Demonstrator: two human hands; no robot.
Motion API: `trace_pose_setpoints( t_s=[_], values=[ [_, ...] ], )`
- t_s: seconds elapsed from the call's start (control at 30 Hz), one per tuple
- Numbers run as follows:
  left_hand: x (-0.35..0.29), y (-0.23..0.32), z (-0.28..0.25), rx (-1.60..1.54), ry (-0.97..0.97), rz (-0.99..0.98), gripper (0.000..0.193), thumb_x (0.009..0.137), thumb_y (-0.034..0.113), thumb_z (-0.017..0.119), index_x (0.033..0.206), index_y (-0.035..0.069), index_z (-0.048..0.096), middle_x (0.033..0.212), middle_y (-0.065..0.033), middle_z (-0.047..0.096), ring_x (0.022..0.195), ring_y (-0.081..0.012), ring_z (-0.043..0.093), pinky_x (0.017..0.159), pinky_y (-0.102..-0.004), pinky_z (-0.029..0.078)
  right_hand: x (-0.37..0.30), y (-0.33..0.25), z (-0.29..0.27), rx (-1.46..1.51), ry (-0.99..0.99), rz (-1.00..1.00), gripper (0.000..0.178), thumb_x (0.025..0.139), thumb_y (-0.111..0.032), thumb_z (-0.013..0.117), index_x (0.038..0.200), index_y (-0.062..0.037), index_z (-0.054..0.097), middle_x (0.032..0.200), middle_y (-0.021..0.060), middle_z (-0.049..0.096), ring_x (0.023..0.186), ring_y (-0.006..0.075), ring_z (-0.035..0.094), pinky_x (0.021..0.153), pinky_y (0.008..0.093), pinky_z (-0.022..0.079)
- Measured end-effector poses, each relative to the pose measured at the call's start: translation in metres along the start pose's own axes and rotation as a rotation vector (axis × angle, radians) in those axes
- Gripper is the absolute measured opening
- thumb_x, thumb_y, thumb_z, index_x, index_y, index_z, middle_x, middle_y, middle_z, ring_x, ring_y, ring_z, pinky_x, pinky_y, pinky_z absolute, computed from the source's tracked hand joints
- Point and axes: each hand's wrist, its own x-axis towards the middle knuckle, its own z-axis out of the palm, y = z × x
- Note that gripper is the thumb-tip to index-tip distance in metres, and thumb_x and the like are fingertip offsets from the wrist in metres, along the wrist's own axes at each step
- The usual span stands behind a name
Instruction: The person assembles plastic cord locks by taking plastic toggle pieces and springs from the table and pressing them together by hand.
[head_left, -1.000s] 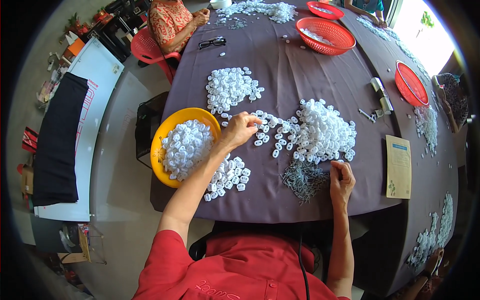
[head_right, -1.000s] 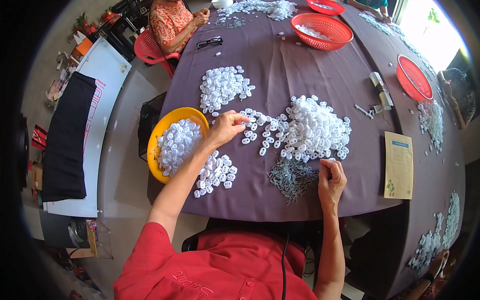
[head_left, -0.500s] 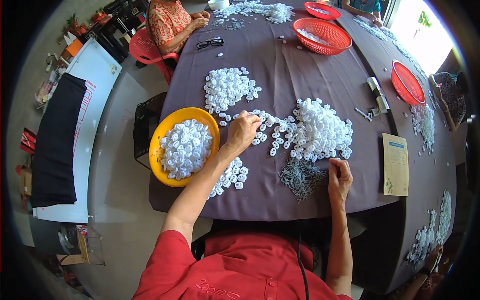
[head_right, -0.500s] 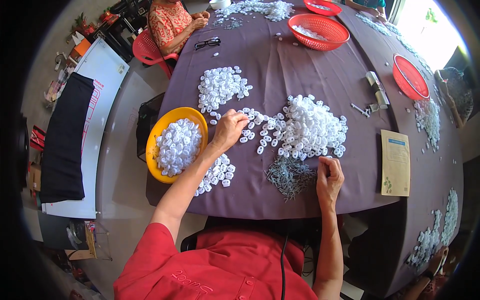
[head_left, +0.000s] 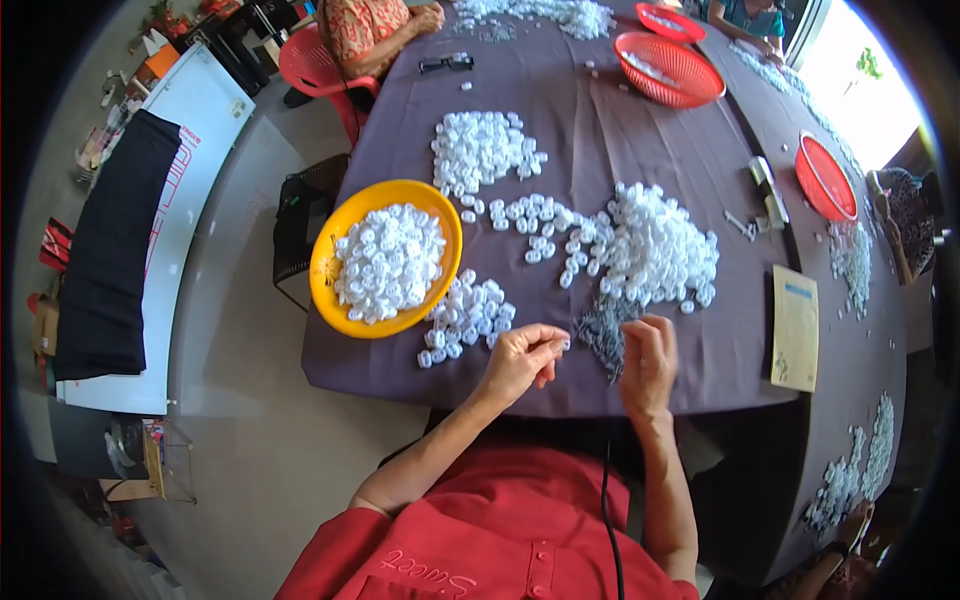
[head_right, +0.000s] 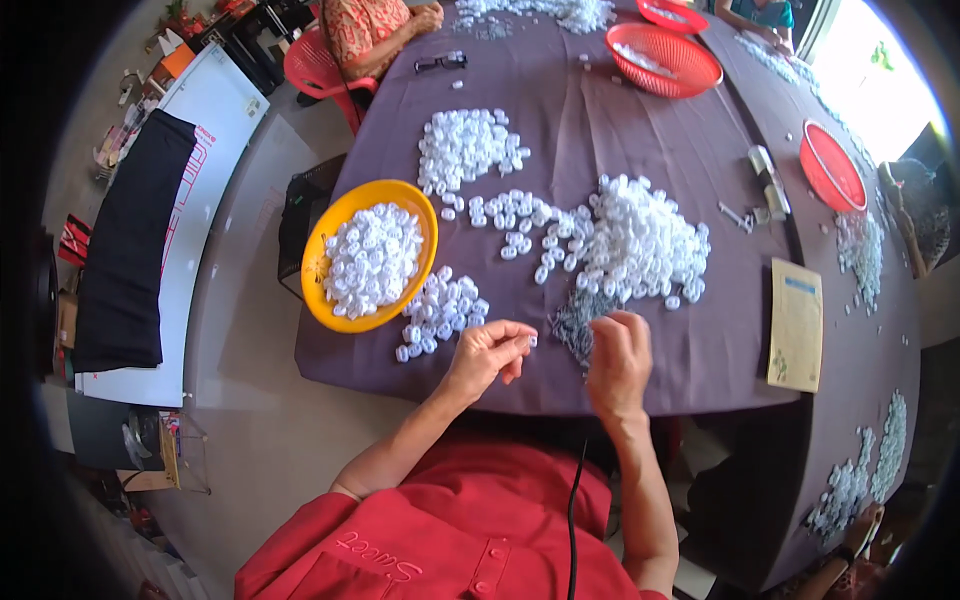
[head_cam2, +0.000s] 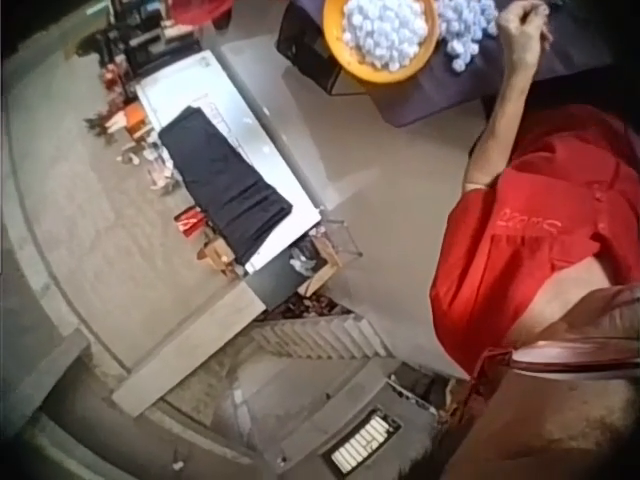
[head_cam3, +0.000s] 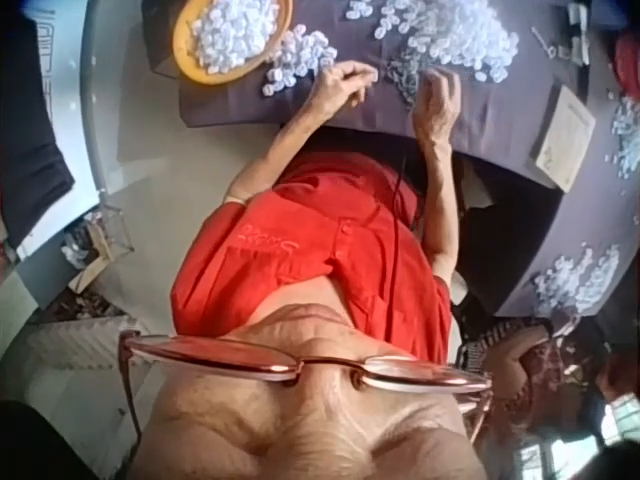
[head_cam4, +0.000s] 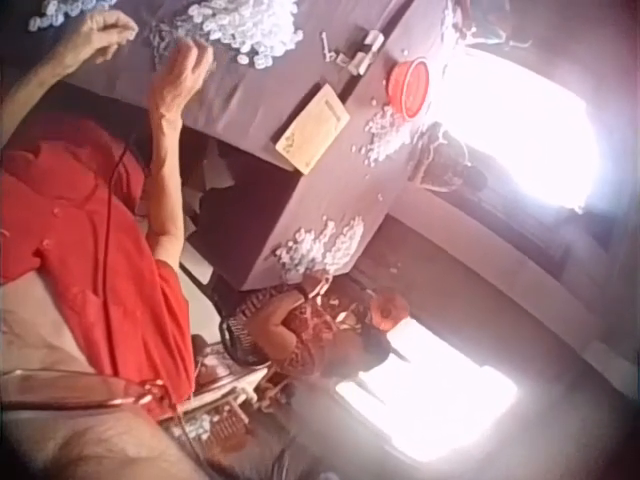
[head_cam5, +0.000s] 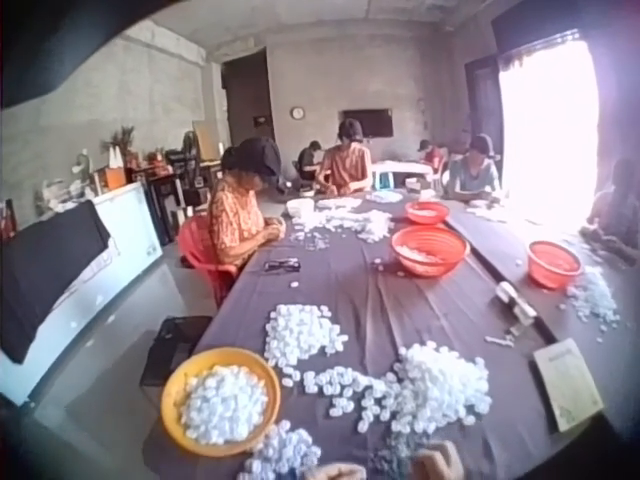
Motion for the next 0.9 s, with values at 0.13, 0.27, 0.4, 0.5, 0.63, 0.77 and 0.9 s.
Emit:
trace_pose_setpoints(
  t_s=[0.13, 0.27, 0.4, 0.5, 0.63, 0.77, 0.9],
  values=[
    [-0.009, -0.001, 0.001, 0.030, 0.094, 0.071, 0.015, 0.089, 0.009, 0.058, 0.100, 0.002, 0.065, 0.073, 0.0004, 0.060, 0.052, -0.0046, 0.052, 0.043, -0.0191, 0.041, -0.016, -0.035, 0.034, 0.534, -0.170, 0.295, 0.004, 0.088, 0.002, 0.053, 0.088, -0.0019, 0.056, 0.085, 0.0024, 0.054, 0.071, 0.0079, 0.050, 0.061, 0.0205, 0.041],
    [-0.014, 0.003, 0.003, 0.118, 0.147, 0.148, 0.013, 0.088, 0.008, 0.059, 0.097, 0.001, 0.066, 0.070, 0.0000, 0.060, 0.051, -0.0040, 0.052, 0.043, -0.0183, 0.042, -0.028, -0.037, 0.048, 0.681, -0.194, 0.468, 0.003, 0.090, -0.001, 0.053, 0.090, -0.0025, 0.056, 0.080, -0.0008, 0.055, 0.068, 0.0060, 0.049, 0.060, 0.0196, 0.041],
    [-0.020, 0.005, 0.002, 0.296, 0.161, 0.286, 0.015, 0.087, 0.006, 0.060, 0.101, 0.002, 0.066, 0.074, 0.0009, 0.059, 0.053, -0.0044, 0.054, 0.044, -0.0182, 0.043, -0.035, -0.040, 0.054, 0.805, -0.163, 0.532, 0.002, 0.090, -0.002, 0.055, 0.090, -0.0012, 0.056, 0.078, -0.0004, 0.056, 0.067, 0.0062, 0.050, 0.061, 0.0206, 0.043],
    [-0.026, 0.012, 0.012, -0.035, 0.211, 0.142, 0.014, 0.086, 0.006, 0.061, 0.099, 0.001, 0.065, 0.074, -0.0008, 0.061, 0.055, -0.0053, 0.055, 0.046, -0.0188, 0.044, -0.038, -0.043, 0.056, 0.982, -0.091, 0.638, 0.004, 0.090, -0.002, 0.055, 0.092, -0.0001, 0.058, 0.080, 0.0001, 0.059, 0.069, 0.0059, 0.054, 0.063, 0.0203, 0.045],
    [-0.030, -0.001, 0.008, -0.014, 0.207, 0.210, 0.012, 0.086, 0.008, 0.062, 0.095, 0.000, 0.064, 0.072, -0.0020, 0.063, 0.057, -0.0059, 0.056, 0.046, -0.0189, 0.044, -0.038, -0.051, 0.053, 1.048, -0.049, 0.645, 0.006, 0.089, -0.001, 0.055, 0.094, 0.0008, 0.058, 0.082, 0.0008, 0.060, 0.070, 0.0066, 0.057, 0.065, 0.0205, 0.047],
    [-0.034, 0.001, 0.010, -0.089, 0.239, 0.214, 0.011, 0.087, 0.010, 0.062, 0.092, 0.001, 0.063, 0.071, -0.0025, 0.063, 0.058, -0.0062, 0.057, 0.047, -0.0187, 0.044, -0.037, -0.055, 0.050, 1.069, -0.059, 0.636, 0.006, 0.089, 0.000, 0.056, 0.094, 0.0010, 0.059, 0.082, 0.0009, 0.060, 0.071, 0.0066, 0.057, 0.065, 0.0205, 0.047],
    [-0.034, 0.005, 0.009, -0.098, 0.217, 0.163, 0.011, 0.090, 0.012, 0.058, 0.092, 0.001, 0.060, 0.073, -0.0044, 0.062, 0.060, -0.0092, 0.057, 0.049, -0.0210, 0.044, -0.038, -0.053, 0.048, 1.016, -0.107, 0.610, 0.005, 0.088, 0.001, 0.055, 0.091, 0.0014, 0.059, 0.082, 0.0012, 0.060, 0.073, 0.0065, 0.056, 0.066, 0.0204, 0.047]
  ],
)
